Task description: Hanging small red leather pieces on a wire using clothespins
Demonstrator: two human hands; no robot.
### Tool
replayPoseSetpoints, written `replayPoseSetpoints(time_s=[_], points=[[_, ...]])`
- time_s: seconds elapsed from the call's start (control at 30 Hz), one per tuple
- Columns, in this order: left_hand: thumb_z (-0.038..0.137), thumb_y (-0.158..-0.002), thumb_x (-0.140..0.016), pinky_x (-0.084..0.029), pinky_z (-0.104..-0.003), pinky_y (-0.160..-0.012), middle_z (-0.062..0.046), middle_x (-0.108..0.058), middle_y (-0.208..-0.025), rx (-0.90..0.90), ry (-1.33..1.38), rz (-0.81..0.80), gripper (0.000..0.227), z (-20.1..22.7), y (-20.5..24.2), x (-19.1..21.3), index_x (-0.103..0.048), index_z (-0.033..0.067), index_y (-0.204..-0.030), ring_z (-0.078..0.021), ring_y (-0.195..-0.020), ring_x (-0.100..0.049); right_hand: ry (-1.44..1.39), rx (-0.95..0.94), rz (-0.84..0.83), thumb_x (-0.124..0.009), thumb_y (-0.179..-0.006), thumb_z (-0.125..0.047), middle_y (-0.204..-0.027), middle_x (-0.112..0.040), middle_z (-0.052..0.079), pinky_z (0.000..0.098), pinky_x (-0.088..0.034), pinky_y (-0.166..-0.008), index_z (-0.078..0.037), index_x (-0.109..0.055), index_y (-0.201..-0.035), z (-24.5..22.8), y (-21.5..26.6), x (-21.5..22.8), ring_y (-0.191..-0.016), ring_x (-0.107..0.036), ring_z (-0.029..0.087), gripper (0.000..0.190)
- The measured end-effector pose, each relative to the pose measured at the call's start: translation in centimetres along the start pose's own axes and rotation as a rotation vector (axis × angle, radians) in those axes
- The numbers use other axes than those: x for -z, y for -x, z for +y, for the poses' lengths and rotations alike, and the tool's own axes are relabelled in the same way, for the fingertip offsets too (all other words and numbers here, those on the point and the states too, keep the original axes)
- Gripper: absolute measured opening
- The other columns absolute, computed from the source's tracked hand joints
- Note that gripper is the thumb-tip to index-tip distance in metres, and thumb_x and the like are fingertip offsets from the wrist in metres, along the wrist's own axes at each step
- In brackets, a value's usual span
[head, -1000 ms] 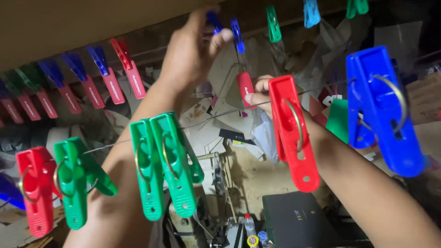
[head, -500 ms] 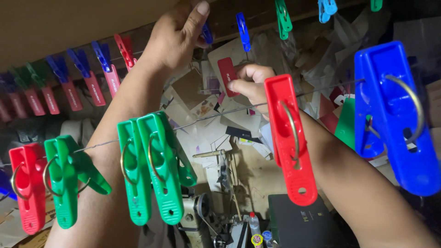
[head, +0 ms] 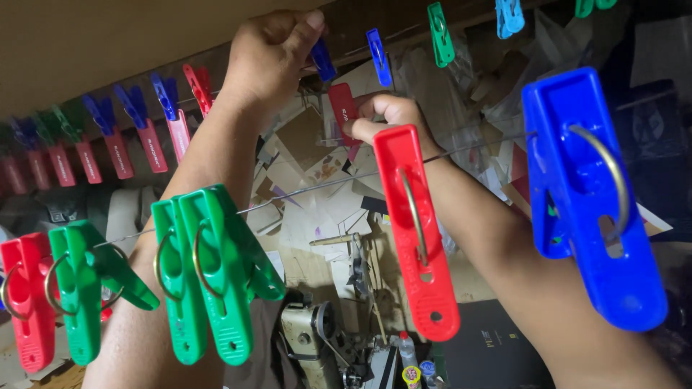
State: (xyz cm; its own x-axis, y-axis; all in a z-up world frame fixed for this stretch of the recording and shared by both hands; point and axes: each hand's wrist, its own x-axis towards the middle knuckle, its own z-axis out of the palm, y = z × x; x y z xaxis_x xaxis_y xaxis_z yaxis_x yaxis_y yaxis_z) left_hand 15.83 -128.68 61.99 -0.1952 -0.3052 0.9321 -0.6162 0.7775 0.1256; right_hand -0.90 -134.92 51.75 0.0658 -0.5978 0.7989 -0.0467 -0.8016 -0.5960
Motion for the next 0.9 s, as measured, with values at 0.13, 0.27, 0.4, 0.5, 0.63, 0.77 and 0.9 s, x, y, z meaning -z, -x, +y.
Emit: replayPoseSetpoints(time_s=[0.13, 0.27, 0.4, 0.5, 0.63, 0.77, 0.9], points=[[0.04, -0.1, -0.062, -0.054, -0.022, -0.063, 0.011, -0.069, -0.081, -0.003, 0.016, 0.007, 0.028, 0.0, 0.0, -0.1, -0.077, 0.0162, -0.098, -0.0006, -0.071, -0.057, -0.001, 0.047, 0.002, -0.077, -0.081, -0.021, -0.077, -0.069, -0.001, 0.0292, -0.051, -0.065, -0.011, -0.067, -0.075, 0.1, -0.1, -0.2, -0.072, -0.064, 0.013, 0.015], [0.037, -0.101, -0.062, -0.048, -0.022, -0.068, 0.011, -0.068, -0.083, -0.046, 0.036, -0.005, 0.027, -0.3, -0.1, -0.2, -0.078, 0.014, -0.098, -0.0007, -0.075, -0.053, -0.136, -0.001, 0.022, -0.076, -0.082, -0.016, -0.052, -0.049, -0.002, 0.0264, -0.029, -0.041, -0.01, -0.065, -0.076, -0.2, 0.1, -0.8, -0.043, -0.038, 0.008, 0.014], [0.037, -0.1, -0.062, -0.052, -0.021, -0.075, 0.009, -0.078, -0.092, -0.067, 0.062, -0.017, 0.029, -0.1, 0.0, -0.2, -0.079, 0.014, -0.102, 0.0007, -0.083, -0.063, -0.24, 0.19, 0.082, -0.077, -0.072, -0.012, -0.083, -0.075, 0.001, 0.0245, -0.052, -0.066, -0.007, -0.072, -0.076, 1.1, -1.1, -1.8, -0.077, -0.066, 0.011, 0.009], [0.039, -0.1, -0.059, -0.055, -0.022, -0.077, 0.006, -0.081, -0.1, -0.098, -0.01, -0.027, 0.031, 0.1, 0.0, 0.0, -0.079, 0.0156, -0.105, -0.0018, -0.09, -0.07, -0.238, 0.206, 0.094, -0.077, -0.072, -0.013, -0.081, -0.075, 0.002, 0.0251, -0.052, -0.065, -0.005, -0.075, -0.08, 1.5, -1.6, -2.0, -0.075, -0.066, 0.012, 0.011], [0.037, -0.1, -0.06, -0.054, -0.023, -0.08, 0.006, -0.08, -0.1, -0.105, 0.018, -0.023, 0.03, 0.2, 0.1, -0.2, -0.078, 0.0132, -0.105, -0.0013, -0.092, -0.067, -0.21, 0.136, 0.067, -0.076, -0.074, -0.017, -0.077, -0.071, 0.0, 0.0246, -0.05, -0.063, -0.008, -0.073, -0.08, -0.7, -0.2, -1.2, -0.071, -0.064, 0.011, 0.011], [0.037, -0.1, -0.06, -0.054, -0.022, -0.079, 0.007, -0.078, -0.098, -0.095, 0.039, -0.034, 0.03, 0.2, 0.2, -0.2, -0.078, 0.0136, -0.105, -0.0021, -0.09, -0.066, -0.137, 0.064, 0.057, -0.075, -0.079, -0.021, -0.068, -0.062, -0.004, 0.0255, -0.039, -0.06, -0.013, -0.07, -0.081, -1.1, 0.0, -1.1, -0.064, -0.051, 0.009, 0.01], [0.038, -0.101, -0.06, -0.051, -0.021, -0.074, 0.011, -0.073, -0.089, -0.072, 0.068, -0.042, 0.029, 0.3, 0.3, -0.3, -0.077, 0.0136, -0.102, 0.0002, -0.081, -0.058, -0.097, 0.082, 0.057, -0.074, -0.081, -0.022, -0.075, -0.067, -0.006, 0.0241, -0.047, -0.074, -0.013, -0.069, -0.078, -1.5, 0.2, -1.0, -0.077, -0.061, 0.009, 0.01]])
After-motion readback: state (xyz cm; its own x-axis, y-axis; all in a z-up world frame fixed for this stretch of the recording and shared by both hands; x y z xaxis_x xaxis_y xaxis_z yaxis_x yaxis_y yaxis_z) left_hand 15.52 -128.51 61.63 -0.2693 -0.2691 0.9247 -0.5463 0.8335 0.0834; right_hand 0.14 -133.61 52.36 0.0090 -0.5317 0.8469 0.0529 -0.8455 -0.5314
